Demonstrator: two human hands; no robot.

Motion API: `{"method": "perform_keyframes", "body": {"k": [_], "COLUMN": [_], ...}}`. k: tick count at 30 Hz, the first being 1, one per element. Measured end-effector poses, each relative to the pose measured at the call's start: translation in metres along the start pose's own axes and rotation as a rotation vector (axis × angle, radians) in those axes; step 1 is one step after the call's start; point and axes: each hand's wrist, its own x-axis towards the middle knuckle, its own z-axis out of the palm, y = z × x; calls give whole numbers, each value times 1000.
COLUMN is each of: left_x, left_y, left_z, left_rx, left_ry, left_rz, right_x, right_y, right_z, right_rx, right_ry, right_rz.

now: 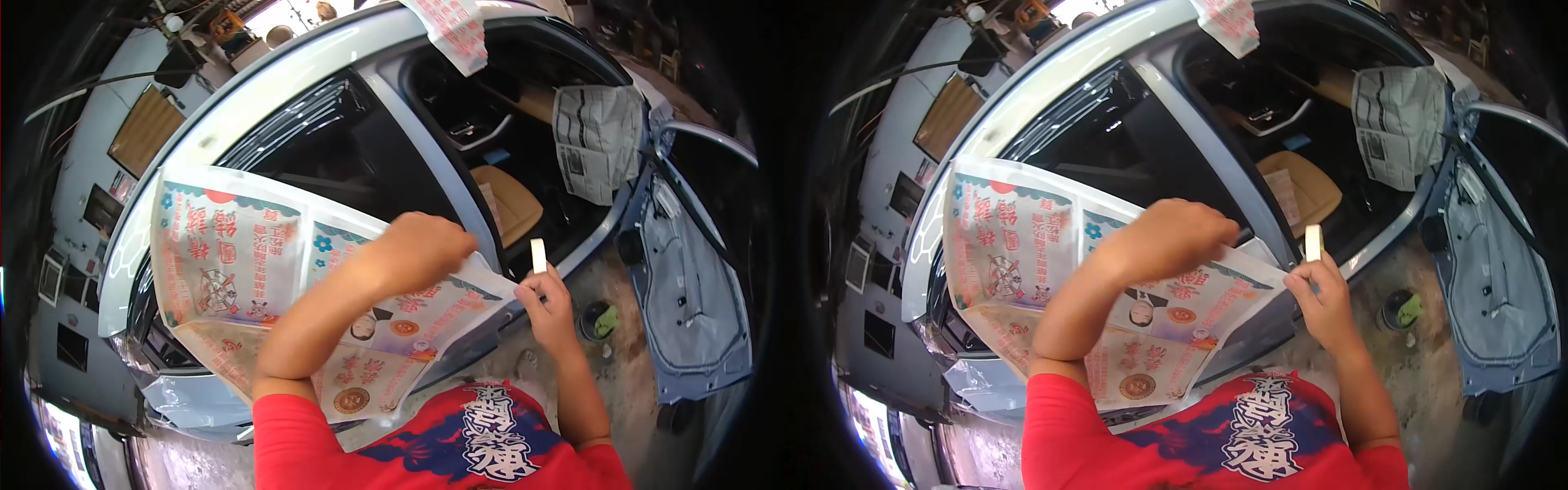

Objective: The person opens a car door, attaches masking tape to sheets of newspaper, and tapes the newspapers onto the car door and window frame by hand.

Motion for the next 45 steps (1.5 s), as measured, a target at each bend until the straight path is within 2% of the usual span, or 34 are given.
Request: {"method": "perform_keyframes", "body": {"k": [2, 8, 11, 14, 19, 21, 24, 25, 28, 30, 31, 34, 36, 38, 42, 45], "left_x": [-19, -76, -94, -106, -118, -126, -144, -152, -174, -164, -155, -133, -119, -100, -48, 2], "left_y": [-23, -84, -106, -114, -108, -113, -119, -114, -71, -32, -11, 35, 51, 63, 78, 92], "left_z": [-28, -83, -104, -120, -138, -137, -137, -144, -158, -159, -152, -128, -116, -93, -56, -24], "left_rx": [-48, -109, -161, -149, -16, 18, 52, 21, 16, 103, 140, 193, 182, 152, 31, -113], "left_ry": [-49, -2, -30, -61, -95, -59, 22, 21, 117, 150, 202, 321, 305, 376, 488, 529], "left_rz": [-59, -266, -427, -572, -631, -512, -365, -332, -333, -89, -61, -23, 53, 14, 78, 37], "right_x": [-2, -1, 9, 11, 1, -4, -11, -14, -20, -17, -18, -30, -46, -66, -106, -140], "right_y": [-5, -12, -28, -37, -52, -62, -68, -74, -84, -79, -74, -64, -57, -50, -44, -51], "right_z": [1, -6, -13, -20, -26, -28, -31, -35, -58, -87, -101, -139, -169, -198, -268, -311], "right_rx": [-35, -183, -212, -198, -199, -209, -253, -258, -263, -341, -336, -323, -411, -465, -431, -478], "right_ry": [25, 38, 7, -10, -7, -6, 19, 28, 25, 153, 218, 440, 537, 662, 766, 839], "right_rz": [-18, -46, -68, 16, 14, 9, -110, -77, -42, -72, -53, -32, -46, -58, -139, -122]}}
